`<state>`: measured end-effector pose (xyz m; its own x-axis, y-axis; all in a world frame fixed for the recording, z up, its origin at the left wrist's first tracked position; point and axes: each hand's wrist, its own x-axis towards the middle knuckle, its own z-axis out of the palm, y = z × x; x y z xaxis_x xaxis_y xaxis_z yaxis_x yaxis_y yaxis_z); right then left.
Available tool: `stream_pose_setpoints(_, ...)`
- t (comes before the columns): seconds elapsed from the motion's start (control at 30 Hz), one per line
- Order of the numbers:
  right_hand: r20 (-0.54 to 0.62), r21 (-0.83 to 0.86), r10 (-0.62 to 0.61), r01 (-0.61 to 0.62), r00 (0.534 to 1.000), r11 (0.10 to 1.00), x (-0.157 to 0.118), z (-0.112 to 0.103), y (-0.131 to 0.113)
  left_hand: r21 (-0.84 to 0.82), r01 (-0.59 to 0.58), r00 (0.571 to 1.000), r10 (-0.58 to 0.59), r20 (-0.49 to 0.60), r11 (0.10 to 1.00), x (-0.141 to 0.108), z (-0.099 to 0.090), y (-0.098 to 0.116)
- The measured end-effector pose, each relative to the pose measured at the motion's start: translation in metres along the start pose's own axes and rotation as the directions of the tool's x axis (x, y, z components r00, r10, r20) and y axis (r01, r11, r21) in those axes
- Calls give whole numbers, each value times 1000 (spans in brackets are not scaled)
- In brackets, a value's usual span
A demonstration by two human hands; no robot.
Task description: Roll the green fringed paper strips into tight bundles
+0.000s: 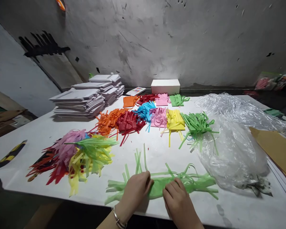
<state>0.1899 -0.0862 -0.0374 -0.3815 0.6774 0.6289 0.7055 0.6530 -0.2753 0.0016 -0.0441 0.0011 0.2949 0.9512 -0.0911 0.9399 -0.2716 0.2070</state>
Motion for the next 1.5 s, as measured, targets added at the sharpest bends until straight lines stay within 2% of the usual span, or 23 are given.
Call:
stream_pose_setpoints(0.07,-15,0,8,-8,1000,1000,0,2,-2,-52,-116,988,110,-106,992,-6,0,-2)
stream_pose_setpoints(0.1,-14,7,19,-18,1000,1000,0,0,-3,-76,-219,963,204,-175,973,-10,3,-3)
stream_pose_setpoints(0.17,2,43,40,-40,999,998,0,-4,-7,-94,-436,869,392,-302,895,-19,13,-6)
stream_pose_setpoints(0.2,27,65,41,-43,999,997,-1,-6,-8,-89,-504,824,448,-345,859,-22,20,-7)
stream_pose_setpoints(0.27,66,88,33,-39,997,995,-4,-9,-10,-78,-548,785,480,-391,833,-28,34,-9)
stream_pose_setpoints(0.33,55,68,43,-47,998,997,-11,-9,-8,-82,-550,773,469,-428,831,-33,43,-11)
stream_pose_setpoints(0.43,79,33,66,-69,995,997,-23,-12,0,-102,-549,773,458,-439,829,-39,43,-17)
stream_pose_setpoints(0.53,162,-2,94,-95,982,996,-31,-17,6,-146,-503,815,410,-410,852,-43,34,-20)
stream_pose_setpoints(0.67,55,-168,252,-240,966,956,-29,-13,3,-176,-322,909,252,-331,930,-41,25,-17)
stream_pose_setpoints(0.73,30,-245,305,-289,952,925,-24,-7,1,-145,-231,934,177,-311,962,-37,25,-13)
stream_pose_setpoints(0.8,-8,-280,329,-318,944,906,-20,-4,0,-125,-188,939,141,-313,974,-31,28,-11)
stream_pose_setpoints(0.83,-25,-275,306,-301,952,913,-18,-3,0,-128,-188,936,138,-324,974,-29,30,-10)
stream_pose_setpoints(0.9,-34,-207,183,-186,982,960,-16,-6,0,-146,-243,917,178,-358,959,-25,32,-11)
stream_pose_setpoints(1.0,28,-66,9,-8,1000,998,-13,-14,-3,-152,-414,861,332,-385,897,-25,31,-16)
stream_pose_setpoints(1.07,76,-41,-7,10,997,999,-12,-20,-7,-148,-496,834,423,-353,855,-28,27,-19)
stream_pose_setpoints(1.17,111,-65,-4,12,994,998,-16,-25,-11,-155,-557,819,510,-262,816,-38,22,-22)
stream_pose_setpoints(1.27,48,-57,-14,17,999,998,-26,-23,-14,-149,-601,796,570,-204,786,-49,23,-25)
stream_pose_setpoints(1.37,-14,-6,-21,21,1000,1000,-38,-19,-12,-135,-622,778,589,-218,772,-56,29,-26)
stream_pose_setpoints(1.43,45,32,-31,30,998,999,-45,-19,-9,-155,-619,778,576,-251,770,-58,33,-26)
stream_pose_setpoints(1.5,91,69,-16,9,996,998,-50,-18,-8,-197,-595,797,541,-266,779,-57,34,-24)
